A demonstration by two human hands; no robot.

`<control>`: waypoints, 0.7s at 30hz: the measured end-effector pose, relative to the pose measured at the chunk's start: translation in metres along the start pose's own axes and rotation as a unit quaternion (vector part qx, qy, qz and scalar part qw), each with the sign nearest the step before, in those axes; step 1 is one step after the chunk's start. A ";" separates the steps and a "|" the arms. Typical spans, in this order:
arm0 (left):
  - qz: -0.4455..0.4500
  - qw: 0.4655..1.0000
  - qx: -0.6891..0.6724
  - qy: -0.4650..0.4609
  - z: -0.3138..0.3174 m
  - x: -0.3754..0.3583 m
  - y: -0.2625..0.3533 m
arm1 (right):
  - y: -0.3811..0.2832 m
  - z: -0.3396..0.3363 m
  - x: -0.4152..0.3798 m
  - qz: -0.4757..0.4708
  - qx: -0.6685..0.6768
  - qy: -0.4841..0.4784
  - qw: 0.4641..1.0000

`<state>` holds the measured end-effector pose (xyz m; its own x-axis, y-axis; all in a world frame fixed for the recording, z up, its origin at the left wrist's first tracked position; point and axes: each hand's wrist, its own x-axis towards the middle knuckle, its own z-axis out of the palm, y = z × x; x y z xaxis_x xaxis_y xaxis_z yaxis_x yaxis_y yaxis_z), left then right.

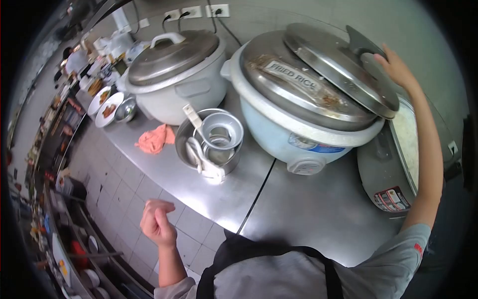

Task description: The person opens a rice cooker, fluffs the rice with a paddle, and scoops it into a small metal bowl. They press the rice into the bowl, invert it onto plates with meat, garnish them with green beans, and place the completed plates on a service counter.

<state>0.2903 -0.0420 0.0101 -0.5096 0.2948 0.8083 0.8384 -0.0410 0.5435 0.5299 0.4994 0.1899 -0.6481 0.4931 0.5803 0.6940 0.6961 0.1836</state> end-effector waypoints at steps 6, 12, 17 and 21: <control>-0.109 0.993 -0.020 0.045 0.015 -0.009 -0.004 | -0.105 -0.107 -0.030 -0.146 0.120 0.150 0.971; -0.125 0.992 -0.024 0.015 0.009 -0.018 -0.039 | -0.264 -0.100 -0.135 -0.445 0.218 -0.004 0.869; -0.088 0.994 -0.053 -0.034 -0.001 0.000 -0.083 | -0.359 0.003 -0.189 -0.231 0.355 -0.184 0.887; -0.086 0.992 -0.080 -0.035 -0.024 0.027 -0.124 | -0.437 0.023 -0.180 0.066 0.619 -0.112 0.775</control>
<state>0.1678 -0.0516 -0.0298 -0.6240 0.3750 0.6856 0.6958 -0.1328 0.7059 0.3360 0.1181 -0.0136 -0.7319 0.5836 0.3518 0.0162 0.5310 -0.8472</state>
